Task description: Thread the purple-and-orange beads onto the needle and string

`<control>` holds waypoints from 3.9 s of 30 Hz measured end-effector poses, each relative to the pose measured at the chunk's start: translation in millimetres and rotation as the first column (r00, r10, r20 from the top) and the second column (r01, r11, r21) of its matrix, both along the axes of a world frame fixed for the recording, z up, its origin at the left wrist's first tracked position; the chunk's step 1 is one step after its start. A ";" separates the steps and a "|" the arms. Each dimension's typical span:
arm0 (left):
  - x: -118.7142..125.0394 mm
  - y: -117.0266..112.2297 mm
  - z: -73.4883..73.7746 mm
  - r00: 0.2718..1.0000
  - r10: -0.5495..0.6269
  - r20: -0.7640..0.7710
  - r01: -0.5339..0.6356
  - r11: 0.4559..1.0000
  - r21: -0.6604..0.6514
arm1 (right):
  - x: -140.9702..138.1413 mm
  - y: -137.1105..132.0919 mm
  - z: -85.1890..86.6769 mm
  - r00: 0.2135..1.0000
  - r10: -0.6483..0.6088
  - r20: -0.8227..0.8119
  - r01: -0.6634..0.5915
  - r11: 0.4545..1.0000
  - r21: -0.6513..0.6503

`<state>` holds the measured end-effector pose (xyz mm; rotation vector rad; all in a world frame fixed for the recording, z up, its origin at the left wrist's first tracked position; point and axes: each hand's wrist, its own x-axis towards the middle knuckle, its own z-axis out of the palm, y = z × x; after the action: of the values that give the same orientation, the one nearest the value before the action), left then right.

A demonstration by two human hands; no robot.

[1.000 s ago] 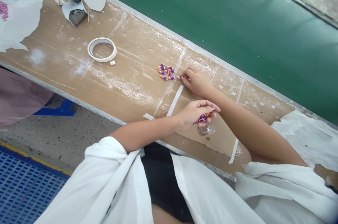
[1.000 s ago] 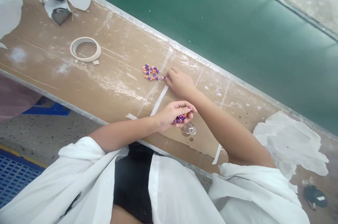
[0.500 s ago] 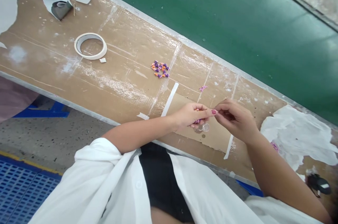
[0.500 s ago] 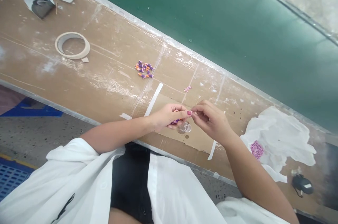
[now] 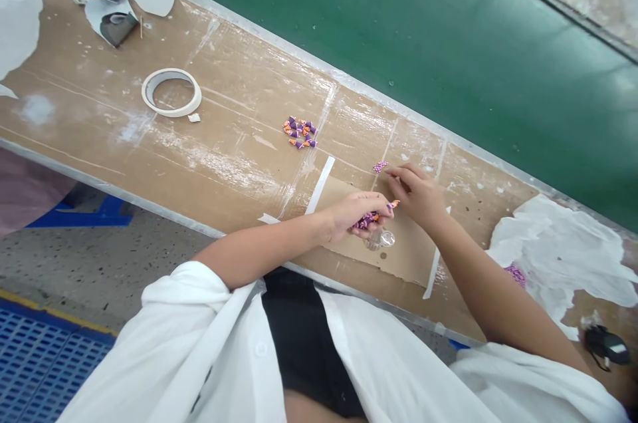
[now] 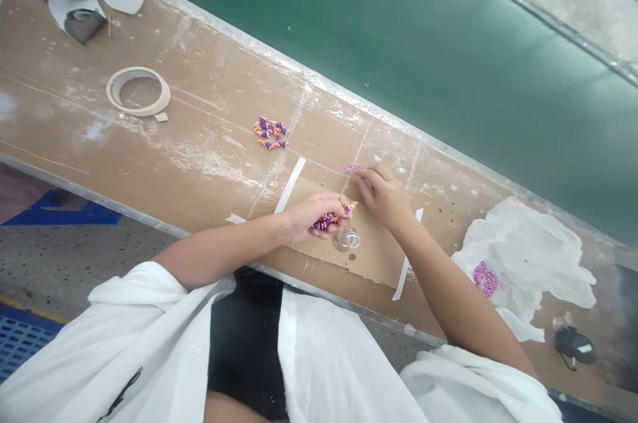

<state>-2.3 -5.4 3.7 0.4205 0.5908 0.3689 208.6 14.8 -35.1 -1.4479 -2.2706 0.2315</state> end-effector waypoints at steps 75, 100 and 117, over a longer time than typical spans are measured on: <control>3.5 0.2 -16.3 0.960 0.277 0.027 -0.232 0.741 0.630 | -42.9 -48.6 65.5 0.835 -0.199 -0.512 0.001 0.933 -0.360; 3.7 1.4 -11.8 0.967 0.239 0.086 -0.242 0.970 0.030 | -12.3 -80.2 57.8 0.902 0.347 0.256 -0.317 0.936 -0.151; 0.4 1.3 -10.6 0.974 0.138 0.182 -0.147 0.988 0.037 | -54.0 -59.6 70.0 0.972 -0.089 -0.217 0.125 0.979 0.161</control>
<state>-1.8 -4.0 -6.9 0.3892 0.4377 0.5540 154.6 -44.8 34.9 -1.3815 -1.9860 0.1404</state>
